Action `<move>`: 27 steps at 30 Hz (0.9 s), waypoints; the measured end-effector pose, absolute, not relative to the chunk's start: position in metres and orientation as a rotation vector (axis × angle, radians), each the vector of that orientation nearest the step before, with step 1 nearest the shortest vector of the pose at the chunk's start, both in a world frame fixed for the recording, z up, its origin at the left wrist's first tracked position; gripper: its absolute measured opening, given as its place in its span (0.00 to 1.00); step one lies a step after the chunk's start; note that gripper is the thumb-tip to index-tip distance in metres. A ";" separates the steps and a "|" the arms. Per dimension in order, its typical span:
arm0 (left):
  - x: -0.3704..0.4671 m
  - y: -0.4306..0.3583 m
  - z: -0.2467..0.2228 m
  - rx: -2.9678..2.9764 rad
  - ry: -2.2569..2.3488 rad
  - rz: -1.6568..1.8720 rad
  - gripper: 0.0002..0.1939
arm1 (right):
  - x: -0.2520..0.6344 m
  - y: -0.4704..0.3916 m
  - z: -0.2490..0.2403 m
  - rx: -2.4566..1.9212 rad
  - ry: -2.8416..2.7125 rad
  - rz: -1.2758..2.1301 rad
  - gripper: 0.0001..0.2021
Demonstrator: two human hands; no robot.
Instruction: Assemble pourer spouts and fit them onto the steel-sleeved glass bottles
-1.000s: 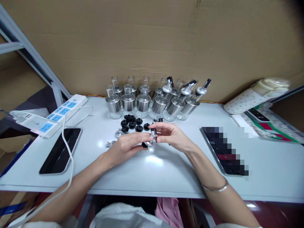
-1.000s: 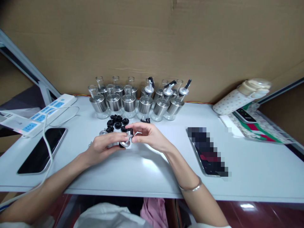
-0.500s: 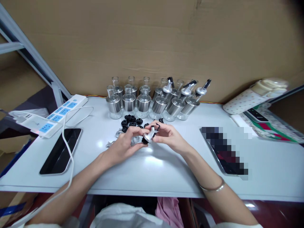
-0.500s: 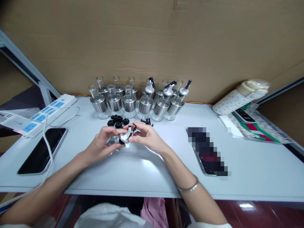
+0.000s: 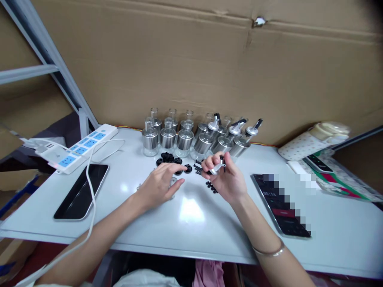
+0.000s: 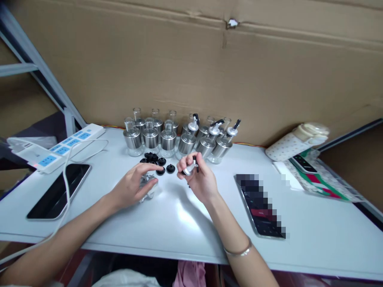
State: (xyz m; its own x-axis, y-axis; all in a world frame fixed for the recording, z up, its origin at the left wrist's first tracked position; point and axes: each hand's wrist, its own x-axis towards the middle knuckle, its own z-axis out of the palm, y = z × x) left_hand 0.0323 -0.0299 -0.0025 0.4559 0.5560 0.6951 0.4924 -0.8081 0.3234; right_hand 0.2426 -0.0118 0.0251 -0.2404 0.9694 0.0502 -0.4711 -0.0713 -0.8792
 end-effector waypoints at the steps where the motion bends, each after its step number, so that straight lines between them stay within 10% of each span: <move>1: 0.033 -0.030 -0.002 2.622 0.946 1.301 0.13 | 0.243 -0.011 0.026 -0.738 -0.994 1.554 0.19; 9: 0.033 -0.031 -0.002 2.593 1.055 1.347 0.09 | 0.223 0.020 0.051 -1.218 -1.462 0.700 0.14; 13: 0.033 -0.031 -0.002 2.551 1.092 1.389 0.07 | 0.196 0.051 0.060 -1.428 -1.605 0.381 0.28; 27: 0.036 -0.033 0.004 2.507 1.120 1.440 0.10 | 0.187 0.074 0.064 -1.392 -1.537 0.194 0.16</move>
